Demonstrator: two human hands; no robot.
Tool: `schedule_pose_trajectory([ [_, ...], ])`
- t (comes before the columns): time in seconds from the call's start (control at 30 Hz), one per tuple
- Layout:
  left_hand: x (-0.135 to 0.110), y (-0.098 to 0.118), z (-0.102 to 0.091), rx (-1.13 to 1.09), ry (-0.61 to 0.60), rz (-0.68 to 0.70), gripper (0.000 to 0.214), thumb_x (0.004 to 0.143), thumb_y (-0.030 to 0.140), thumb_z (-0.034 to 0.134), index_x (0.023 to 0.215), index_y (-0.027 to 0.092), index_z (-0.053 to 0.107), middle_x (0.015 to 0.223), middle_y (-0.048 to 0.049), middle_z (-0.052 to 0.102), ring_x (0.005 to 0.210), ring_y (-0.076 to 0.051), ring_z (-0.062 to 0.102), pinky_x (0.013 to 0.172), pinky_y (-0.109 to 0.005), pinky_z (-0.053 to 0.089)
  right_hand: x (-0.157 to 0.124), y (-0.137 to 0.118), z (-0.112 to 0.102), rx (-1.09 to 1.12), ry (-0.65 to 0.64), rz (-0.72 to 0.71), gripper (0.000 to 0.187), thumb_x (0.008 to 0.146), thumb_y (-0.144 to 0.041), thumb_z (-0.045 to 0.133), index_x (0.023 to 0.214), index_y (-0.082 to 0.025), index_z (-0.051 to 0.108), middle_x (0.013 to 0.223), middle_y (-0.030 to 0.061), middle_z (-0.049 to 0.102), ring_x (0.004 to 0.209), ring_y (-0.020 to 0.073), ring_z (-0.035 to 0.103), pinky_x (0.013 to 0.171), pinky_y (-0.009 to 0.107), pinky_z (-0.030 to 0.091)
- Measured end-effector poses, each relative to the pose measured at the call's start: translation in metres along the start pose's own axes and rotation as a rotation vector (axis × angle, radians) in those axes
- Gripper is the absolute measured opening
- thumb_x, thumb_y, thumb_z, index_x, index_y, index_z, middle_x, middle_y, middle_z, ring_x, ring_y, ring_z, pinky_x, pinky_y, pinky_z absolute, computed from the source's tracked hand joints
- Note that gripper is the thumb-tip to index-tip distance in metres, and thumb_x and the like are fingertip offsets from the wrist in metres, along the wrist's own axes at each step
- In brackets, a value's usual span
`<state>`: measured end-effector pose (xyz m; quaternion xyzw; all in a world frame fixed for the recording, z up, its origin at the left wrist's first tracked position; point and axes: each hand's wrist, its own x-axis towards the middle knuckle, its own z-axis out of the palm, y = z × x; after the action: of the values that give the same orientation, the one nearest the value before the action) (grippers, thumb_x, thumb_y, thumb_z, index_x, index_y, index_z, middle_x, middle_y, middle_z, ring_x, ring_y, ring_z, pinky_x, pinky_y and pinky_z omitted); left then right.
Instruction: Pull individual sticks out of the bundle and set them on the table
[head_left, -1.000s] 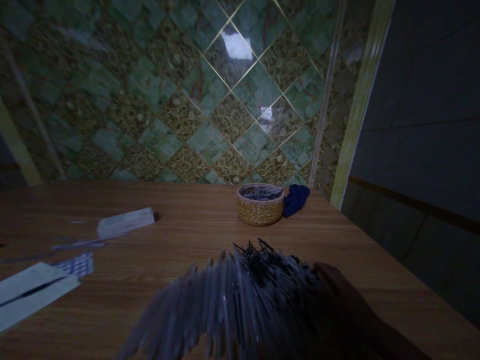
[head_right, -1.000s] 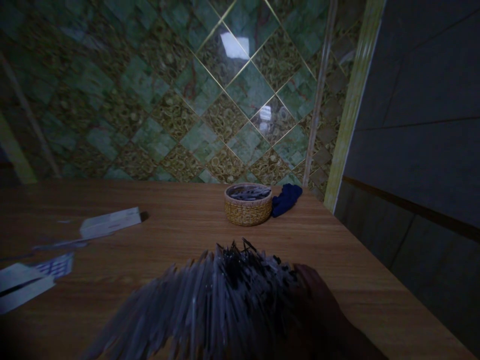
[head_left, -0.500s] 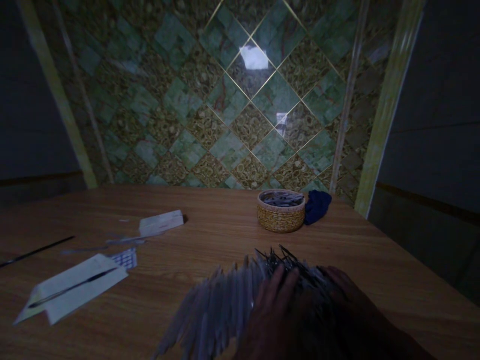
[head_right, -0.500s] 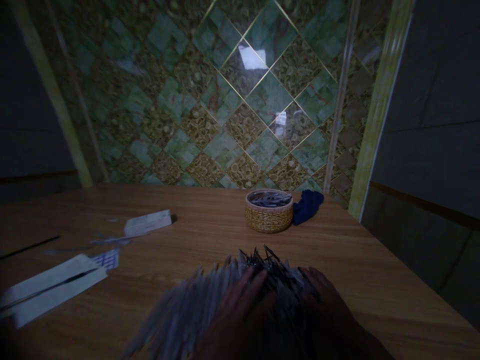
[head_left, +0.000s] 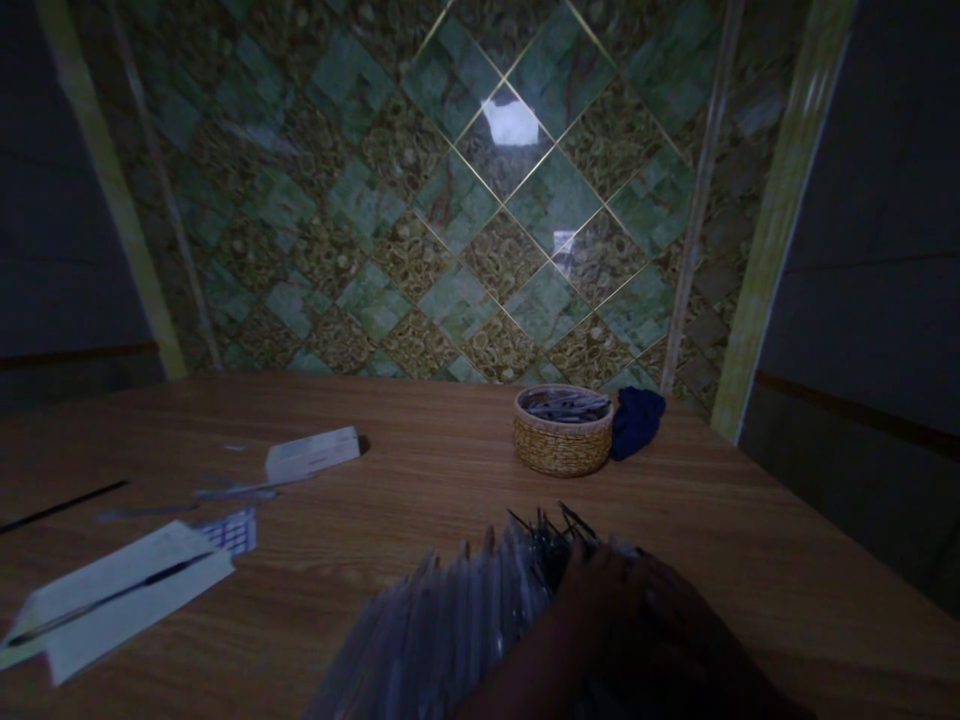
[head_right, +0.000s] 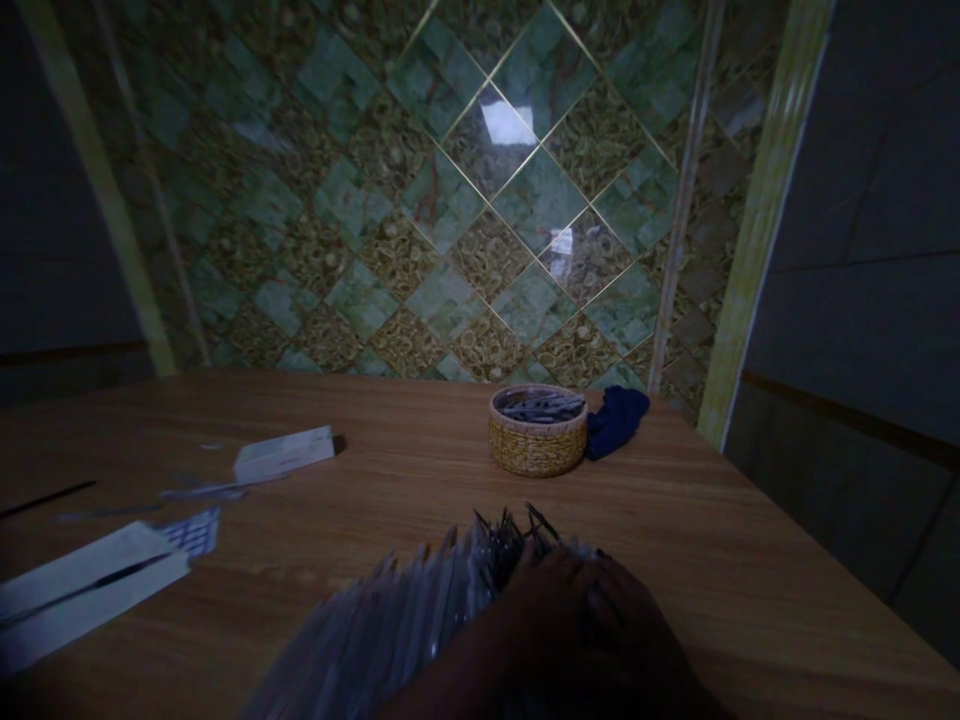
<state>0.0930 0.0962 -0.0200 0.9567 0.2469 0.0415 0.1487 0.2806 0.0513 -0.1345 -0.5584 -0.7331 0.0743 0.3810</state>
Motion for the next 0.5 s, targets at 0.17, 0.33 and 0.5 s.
schedule_pose_trajectory([
  [0.17, -0.013, -0.008, -0.008, -0.004, 0.018, 0.037, 0.074, 0.08, 0.065, 0.04, 0.136, 0.017, 0.037, 0.134, -0.0191, 0.05, 0.128, -0.036, 0.037, 0.105, -0.065, 0.013, 0.0, -0.001, 0.024, -0.051, 0.071, 0.044, 0.038, 0.088, -0.04, 0.042, 0.12, -0.029, 0.059, 0.127, 0.0069, 0.059, 0.119, 0.0304, 0.05, 0.1, 0.055, 0.04],
  [0.33, -0.025, -0.017, -0.017, 0.003, 0.024, 0.044, 0.075, 0.079, 0.065, 0.041, 0.136, 0.017, 0.038, 0.134, -0.0179, 0.05, 0.127, -0.036, 0.039, 0.105, -0.065, 0.015, -0.005, 0.004, 0.043, -0.178, 0.077, -0.189, 0.036, 0.089, -0.038, 0.048, 0.122, -0.028, 0.057, 0.136, 0.0046, 0.051, 0.129, 0.0294, 0.039, 0.107, 0.053, 0.031],
  [0.5, -0.037, -0.022, -0.027, 0.006, -0.036, -0.009, 0.081, 0.074, 0.067, 0.047, 0.137, 0.018, 0.036, 0.139, -0.0171, 0.045, 0.13, -0.036, 0.035, 0.107, -0.062, 0.012, 0.011, -0.027, 0.044, -0.179, 0.081, -0.16, 0.039, 0.091, -0.042, 0.038, 0.122, -0.027, 0.056, 0.134, 0.0059, 0.053, 0.123, 0.0301, 0.047, 0.101, 0.054, 0.04],
])
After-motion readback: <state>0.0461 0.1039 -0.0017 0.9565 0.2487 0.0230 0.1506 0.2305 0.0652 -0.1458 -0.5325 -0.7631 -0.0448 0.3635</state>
